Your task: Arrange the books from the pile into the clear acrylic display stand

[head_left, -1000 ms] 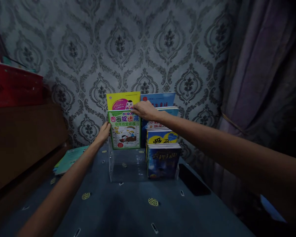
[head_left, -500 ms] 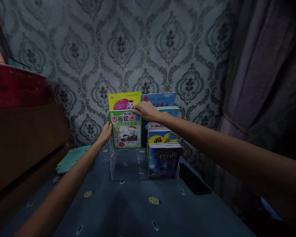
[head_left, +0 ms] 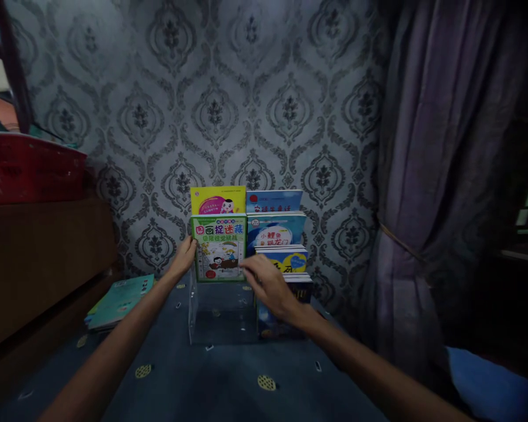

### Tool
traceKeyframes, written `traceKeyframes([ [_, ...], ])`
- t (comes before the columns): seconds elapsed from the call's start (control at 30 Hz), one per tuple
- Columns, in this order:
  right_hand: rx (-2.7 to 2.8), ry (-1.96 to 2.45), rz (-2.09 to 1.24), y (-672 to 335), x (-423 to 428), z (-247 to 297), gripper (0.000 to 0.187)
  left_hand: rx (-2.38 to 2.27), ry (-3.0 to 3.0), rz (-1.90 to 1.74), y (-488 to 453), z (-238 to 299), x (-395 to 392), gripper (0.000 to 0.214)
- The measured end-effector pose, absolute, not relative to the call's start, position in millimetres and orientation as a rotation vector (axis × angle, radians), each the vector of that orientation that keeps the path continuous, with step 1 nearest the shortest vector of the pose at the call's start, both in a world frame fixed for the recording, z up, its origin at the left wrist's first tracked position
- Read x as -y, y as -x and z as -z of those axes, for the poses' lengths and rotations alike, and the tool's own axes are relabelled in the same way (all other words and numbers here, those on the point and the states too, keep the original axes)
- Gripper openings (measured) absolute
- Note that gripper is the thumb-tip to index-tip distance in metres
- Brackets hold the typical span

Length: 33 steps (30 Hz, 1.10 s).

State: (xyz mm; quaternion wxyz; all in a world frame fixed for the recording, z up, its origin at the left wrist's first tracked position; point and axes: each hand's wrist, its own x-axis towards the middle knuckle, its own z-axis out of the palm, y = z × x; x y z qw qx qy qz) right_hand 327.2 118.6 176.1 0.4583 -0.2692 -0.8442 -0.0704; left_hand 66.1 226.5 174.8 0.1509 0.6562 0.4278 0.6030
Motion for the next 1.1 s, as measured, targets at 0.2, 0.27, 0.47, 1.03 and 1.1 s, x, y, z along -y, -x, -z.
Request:
traceKeyframes([
  [0.2,2.041,0.737,-0.102,-315,-99,-111,0.021,-1.284,-1.973,-1.729,-64,-175,-224,0.018],
  [0.27,2.024,0.760,-0.168,-309,-97,-97,0.021,-1.298,-2.013,-1.732,-65,-177,-223,0.018],
  [0.47,2.031,0.790,-0.327,-281,-93,-52,0.023,-1.412,-2.103,-1.749,-66,-176,-220,0.025],
  [1.03,2.137,0.785,-0.715,-251,-79,44,0.027,-2.540,-2.163,-0.426,85,-29,-137,0.062],
  [1.1,2.153,0.769,-0.729,-251,-78,41,0.025,-2.549,-2.190,-0.317,91,-29,-136,0.054],
])
